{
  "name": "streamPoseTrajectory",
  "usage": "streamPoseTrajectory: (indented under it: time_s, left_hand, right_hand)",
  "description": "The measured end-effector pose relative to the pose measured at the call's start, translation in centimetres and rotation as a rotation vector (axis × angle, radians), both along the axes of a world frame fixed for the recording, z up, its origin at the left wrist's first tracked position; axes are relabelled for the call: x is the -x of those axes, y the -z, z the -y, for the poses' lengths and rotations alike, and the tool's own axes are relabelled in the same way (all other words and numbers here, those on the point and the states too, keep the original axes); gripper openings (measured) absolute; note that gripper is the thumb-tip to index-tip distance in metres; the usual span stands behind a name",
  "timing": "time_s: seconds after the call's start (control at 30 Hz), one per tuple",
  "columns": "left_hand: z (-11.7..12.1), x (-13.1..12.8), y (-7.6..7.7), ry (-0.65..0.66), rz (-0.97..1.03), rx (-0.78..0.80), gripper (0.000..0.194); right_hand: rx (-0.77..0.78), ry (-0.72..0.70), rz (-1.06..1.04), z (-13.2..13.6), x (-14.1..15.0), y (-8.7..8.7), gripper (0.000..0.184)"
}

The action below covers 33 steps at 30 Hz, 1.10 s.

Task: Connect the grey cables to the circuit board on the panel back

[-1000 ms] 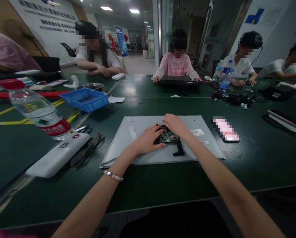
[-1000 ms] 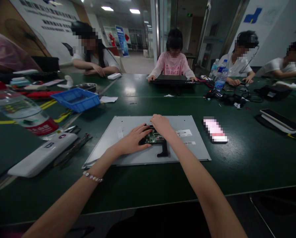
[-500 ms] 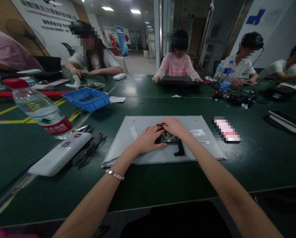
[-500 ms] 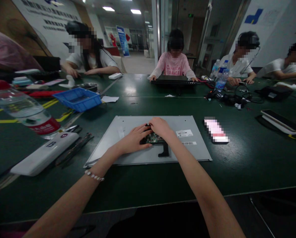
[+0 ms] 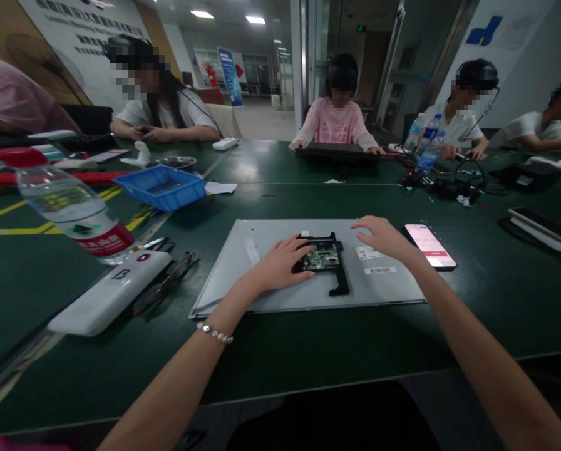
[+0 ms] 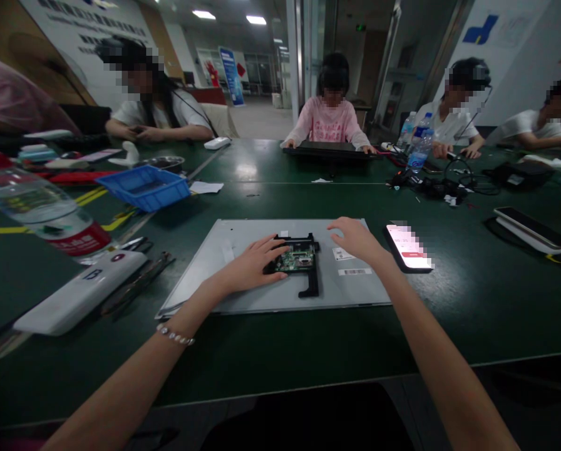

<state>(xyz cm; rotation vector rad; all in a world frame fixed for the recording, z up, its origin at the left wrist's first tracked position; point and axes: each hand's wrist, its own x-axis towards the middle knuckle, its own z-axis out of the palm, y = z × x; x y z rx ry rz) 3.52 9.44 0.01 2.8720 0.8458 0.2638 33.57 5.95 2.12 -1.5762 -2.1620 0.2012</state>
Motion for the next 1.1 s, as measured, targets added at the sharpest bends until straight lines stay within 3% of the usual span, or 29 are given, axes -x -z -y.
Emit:
streamPoseTrajectory:
  time_s: [0.17,0.37,0.53,0.7,0.9,1.1]
  left_hand:
    - [0.0,0.0,-0.2,0.006,0.004,0.019,0.063]
    - [0.1,0.0,-0.3,0.006,-0.008,0.026,0.064]
    - [-0.1,-0.1,-0.1,0.015,-0.01,0.0,0.063]
    - [-0.2,-0.1,-0.2,0.026,-0.005,-0.018,0.063]
    - [-0.3,0.1,-0.2,0.025,-0.002,-0.011,0.063]
    - [-0.3,0.0,-0.1,0.021,-0.009,-0.007,0.064]
  right_hand:
    - [0.087,0.081,-0.021,1.7,-3.1,2.3,0.03]
    - [0.208,0.14,-0.16,2.4,-2.5,4.2,0.032]
    - [0.251,0.133,-0.277,2.6,-1.7,4.4,0.032]
    - [0.166,0.159,-0.299,2.8,-1.5,4.2,0.024]
    - [0.086,0.208,-0.26,2.8,-1.5,4.7,0.029]
    - [0.134,0.12,-0.357,2.7,-1.1,5.4,0.019]
